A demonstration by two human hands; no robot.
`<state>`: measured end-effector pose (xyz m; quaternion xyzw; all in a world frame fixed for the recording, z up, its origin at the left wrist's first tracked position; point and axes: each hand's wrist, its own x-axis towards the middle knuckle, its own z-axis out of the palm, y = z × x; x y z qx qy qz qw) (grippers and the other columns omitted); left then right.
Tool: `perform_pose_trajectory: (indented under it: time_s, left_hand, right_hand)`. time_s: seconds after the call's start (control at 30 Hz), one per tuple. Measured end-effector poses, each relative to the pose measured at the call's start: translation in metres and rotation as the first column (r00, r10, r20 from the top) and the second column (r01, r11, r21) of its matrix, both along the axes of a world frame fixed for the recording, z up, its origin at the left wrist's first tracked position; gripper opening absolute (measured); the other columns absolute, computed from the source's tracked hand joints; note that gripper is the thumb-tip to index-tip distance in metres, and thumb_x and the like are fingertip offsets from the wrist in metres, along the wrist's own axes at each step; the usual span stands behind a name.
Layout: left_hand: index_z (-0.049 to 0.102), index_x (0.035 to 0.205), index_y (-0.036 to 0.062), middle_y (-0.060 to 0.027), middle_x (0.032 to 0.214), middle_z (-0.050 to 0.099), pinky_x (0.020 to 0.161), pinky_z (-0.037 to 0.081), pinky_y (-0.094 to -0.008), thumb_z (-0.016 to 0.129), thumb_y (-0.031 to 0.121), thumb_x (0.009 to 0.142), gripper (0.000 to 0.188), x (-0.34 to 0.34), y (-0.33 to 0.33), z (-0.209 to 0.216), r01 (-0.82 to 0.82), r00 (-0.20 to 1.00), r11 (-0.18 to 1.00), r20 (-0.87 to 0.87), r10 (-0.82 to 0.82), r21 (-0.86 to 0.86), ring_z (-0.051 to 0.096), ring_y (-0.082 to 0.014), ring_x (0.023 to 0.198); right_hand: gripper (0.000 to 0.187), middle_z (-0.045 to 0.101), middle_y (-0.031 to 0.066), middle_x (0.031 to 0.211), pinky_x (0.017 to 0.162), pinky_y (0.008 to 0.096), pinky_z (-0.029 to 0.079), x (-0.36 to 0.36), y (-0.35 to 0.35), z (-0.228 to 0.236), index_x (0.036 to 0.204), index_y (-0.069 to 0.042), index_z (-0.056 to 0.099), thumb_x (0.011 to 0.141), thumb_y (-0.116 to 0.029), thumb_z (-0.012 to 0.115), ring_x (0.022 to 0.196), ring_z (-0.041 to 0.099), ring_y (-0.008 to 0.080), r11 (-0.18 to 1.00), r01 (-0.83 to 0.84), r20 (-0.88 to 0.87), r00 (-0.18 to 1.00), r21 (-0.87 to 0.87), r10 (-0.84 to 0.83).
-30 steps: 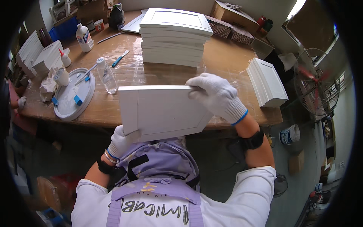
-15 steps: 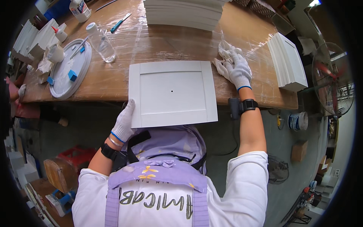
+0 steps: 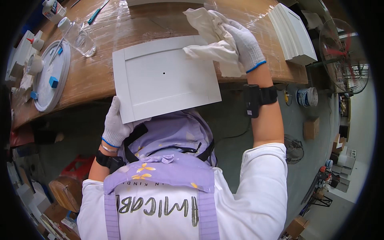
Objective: The worker is cleaning and inspecting white furniture panels, using a scraper to remove burrs or residue and a cloth with liquid to wipe the surfaces.
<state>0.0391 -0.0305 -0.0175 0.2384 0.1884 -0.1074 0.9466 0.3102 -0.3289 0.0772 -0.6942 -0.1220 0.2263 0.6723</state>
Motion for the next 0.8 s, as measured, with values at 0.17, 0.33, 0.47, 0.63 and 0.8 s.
perform_pose_trajectory:
  time_s: [0.17, 0.33, 0.47, 0.63, 0.8]
  left_hand:
    - [0.027, 0.146, 0.0076, -0.0234, 0.141, 0.042, 0.1, 0.039, -0.0652, 0.03, 0.054, 0.099, 0.066, -0.004, -0.002, 0.008, 0.042, 0.998, 0.989, 0.052, -0.035, -0.143, 0.041, -0.0464, 0.13]
    - [0.037, 0.141, 0.0141, -0.0125, 0.139, 0.046, 0.104, 0.04, -0.0542, 0.023, 0.054, 0.101, 0.058, -0.002, 0.002, -0.005, -0.2, 0.975, 0.908, 0.014, 0.22, -0.367, 0.047, -0.0318, 0.127]
    - [0.023, 0.146, 0.0025, -0.0253, 0.145, 0.035, 0.103, 0.031, -0.0681, 0.024, 0.062, 0.096, 0.078, -0.007, 0.003, 0.005, -0.014, 0.998, 0.952, 0.053, 0.031, -0.306, 0.035, -0.0471, 0.132]
    - [0.025, 0.145, -0.0018, -0.029, 0.142, 0.037, 0.1, 0.036, -0.0677, 0.019, 0.062, 0.097, 0.08, -0.002, 0.005, 0.007, -0.01, 0.998, 0.958, 0.053, 0.027, -0.285, 0.041, -0.0492, 0.128]
    - [0.021, 0.145, -0.0024, -0.0315, 0.144, 0.032, 0.101, 0.035, -0.0676, 0.039, 0.057, 0.096, 0.079, -0.002, 0.01, 0.0, -0.015, 0.989, 0.961, 0.138, 0.055, -0.275, 0.039, -0.0514, 0.128]
  right_hand:
    - [0.059, 0.046, 0.0228, 0.137, 0.107, 0.0471, 0.033, -0.097, 0.129, -0.052, 0.132, -0.01, 0.053, 0.082, -0.039, 0.06, 0.127, 0.04, 0.0383, 0.626, 0.343, 0.694, 0.532, -0.701, 0.485]
    - [0.048, 0.055, 0.0156, 0.119, 0.097, 0.0451, 0.042, -0.205, 0.179, -0.041, 0.115, -0.011, 0.06, 0.069, -0.023, 0.071, 0.117, 0.05, 0.0331, 0.805, -0.149, 0.745, 0.313, -0.574, 0.589]
    - [0.032, 0.063, 0.0154, 0.1, 0.079, 0.041, 0.048, -0.144, 0.124, -0.033, 0.108, -0.011, 0.066, 0.076, -0.012, 0.066, 0.09, 0.06, 0.0347, 0.792, 0.098, 0.766, 0.351, -0.603, 0.539]
    - [0.024, 0.065, 0.0139, 0.098, 0.073, 0.0439, 0.051, -0.053, 0.022, -0.037, 0.108, -0.018, 0.066, 0.084, -0.019, 0.06, 0.084, 0.062, 0.0337, 0.535, 0.643, 0.807, 0.241, -0.548, 0.539]
    - [0.03, 0.063, 0.0121, 0.11, 0.084, 0.0445, 0.049, 0.019, -0.017, -0.02, 0.116, -0.021, 0.065, 0.086, -0.027, 0.061, 0.099, 0.059, 0.0337, 0.235, 0.779, 0.737, 0.382, -0.581, 0.557]
